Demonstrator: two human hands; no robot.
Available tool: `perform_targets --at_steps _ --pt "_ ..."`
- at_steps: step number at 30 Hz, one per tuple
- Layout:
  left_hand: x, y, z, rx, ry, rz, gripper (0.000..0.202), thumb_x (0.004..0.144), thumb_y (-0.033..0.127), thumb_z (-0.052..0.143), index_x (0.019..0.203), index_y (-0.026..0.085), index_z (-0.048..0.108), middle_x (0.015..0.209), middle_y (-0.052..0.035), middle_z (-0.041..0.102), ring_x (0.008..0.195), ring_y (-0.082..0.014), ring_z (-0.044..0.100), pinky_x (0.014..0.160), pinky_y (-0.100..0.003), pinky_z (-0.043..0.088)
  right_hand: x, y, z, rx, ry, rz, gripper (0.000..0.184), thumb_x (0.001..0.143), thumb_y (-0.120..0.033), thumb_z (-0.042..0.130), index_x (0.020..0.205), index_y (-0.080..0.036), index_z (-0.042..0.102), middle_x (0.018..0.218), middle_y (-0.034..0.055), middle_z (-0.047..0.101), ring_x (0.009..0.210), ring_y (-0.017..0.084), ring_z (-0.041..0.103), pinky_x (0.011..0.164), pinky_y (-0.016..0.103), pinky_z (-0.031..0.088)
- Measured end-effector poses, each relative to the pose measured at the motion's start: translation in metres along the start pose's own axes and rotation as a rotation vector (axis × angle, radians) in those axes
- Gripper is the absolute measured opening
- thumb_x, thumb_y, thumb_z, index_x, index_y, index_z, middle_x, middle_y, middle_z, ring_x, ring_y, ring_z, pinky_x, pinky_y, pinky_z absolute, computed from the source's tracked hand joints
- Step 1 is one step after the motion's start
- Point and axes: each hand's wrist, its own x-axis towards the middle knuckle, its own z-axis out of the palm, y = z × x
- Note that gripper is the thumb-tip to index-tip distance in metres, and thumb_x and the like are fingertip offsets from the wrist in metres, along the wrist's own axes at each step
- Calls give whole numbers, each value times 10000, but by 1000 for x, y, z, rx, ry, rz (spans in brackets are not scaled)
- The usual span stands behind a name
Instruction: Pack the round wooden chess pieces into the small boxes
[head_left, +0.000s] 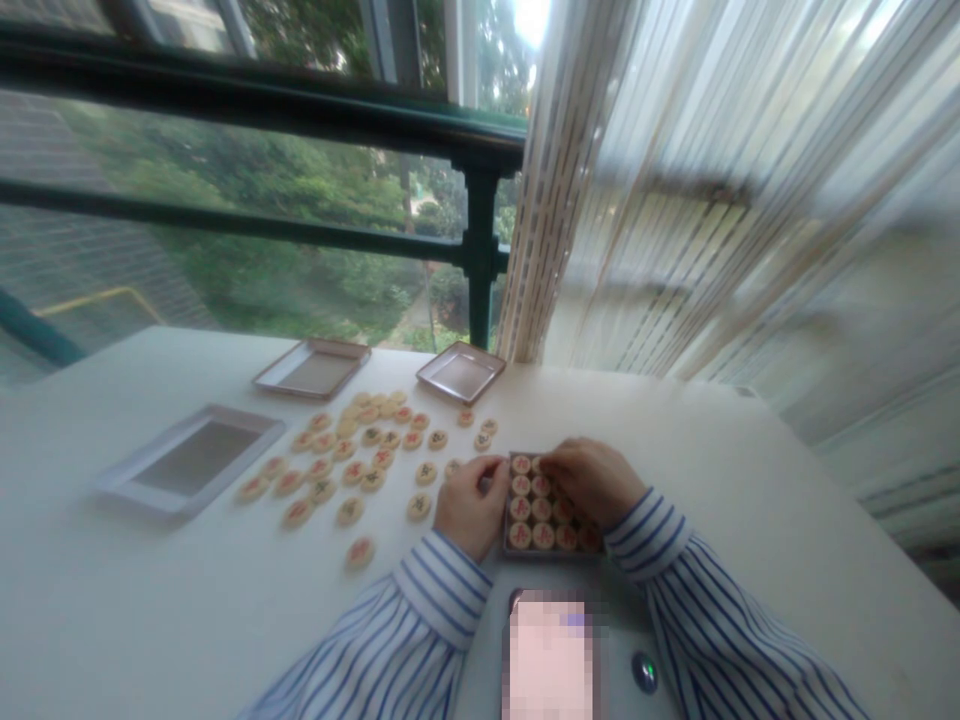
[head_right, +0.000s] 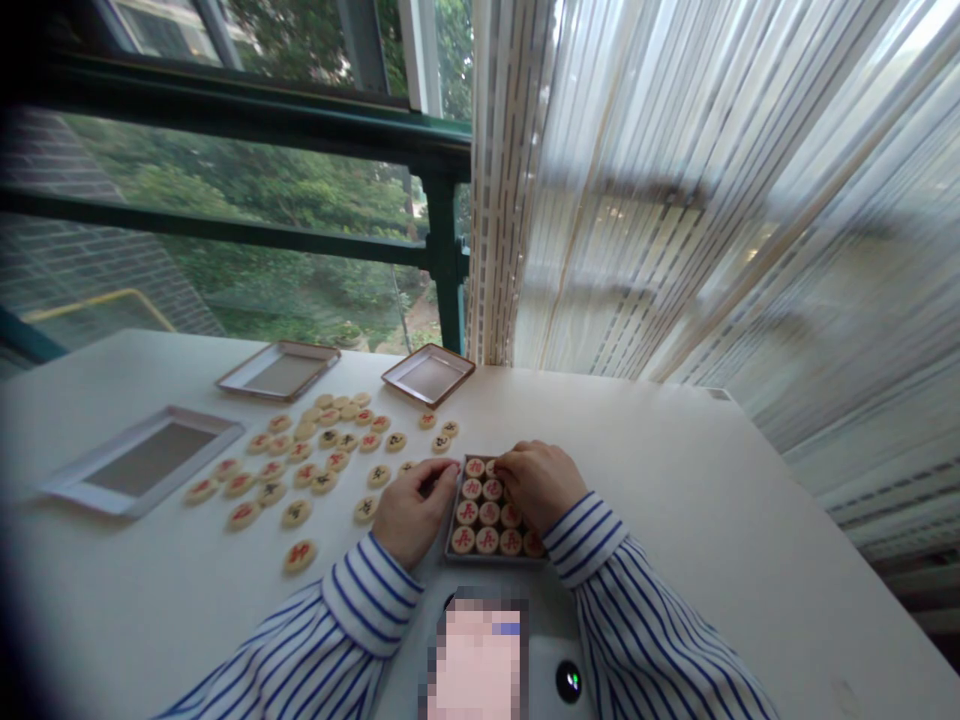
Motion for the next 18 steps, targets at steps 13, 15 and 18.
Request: perform_targets --at_steps 13,15,18 --pt "0 -1 1 10 -1 -2 275 767 380 469 862 193 646 819 -33 686 756 -176 615 691 -295 476 -1 -4 -2 -27 -19 11 292 862 -308 364 966 -248 630 930 44 627 869 159 544 753 248 359" --pt "0 0 0 15 -7 -2 278 768 380 467 868 192 646 824 -32 685 762 -175 614 694 -294 475 -1 -3 -3 -29 -25 10 295 860 -312 359 970 -253 627 933 40 627 869 159 546 756 249 360" --pt "0 1 -1 22 -7 -7 277 767 383 470 873 195 644 822 -29 684 758 -173 614 698 -296 474 -2 0 -5 -34 -12 23 292 853 -324 362 952 -255 628 916 32 631 863 159 549 754 249 363"
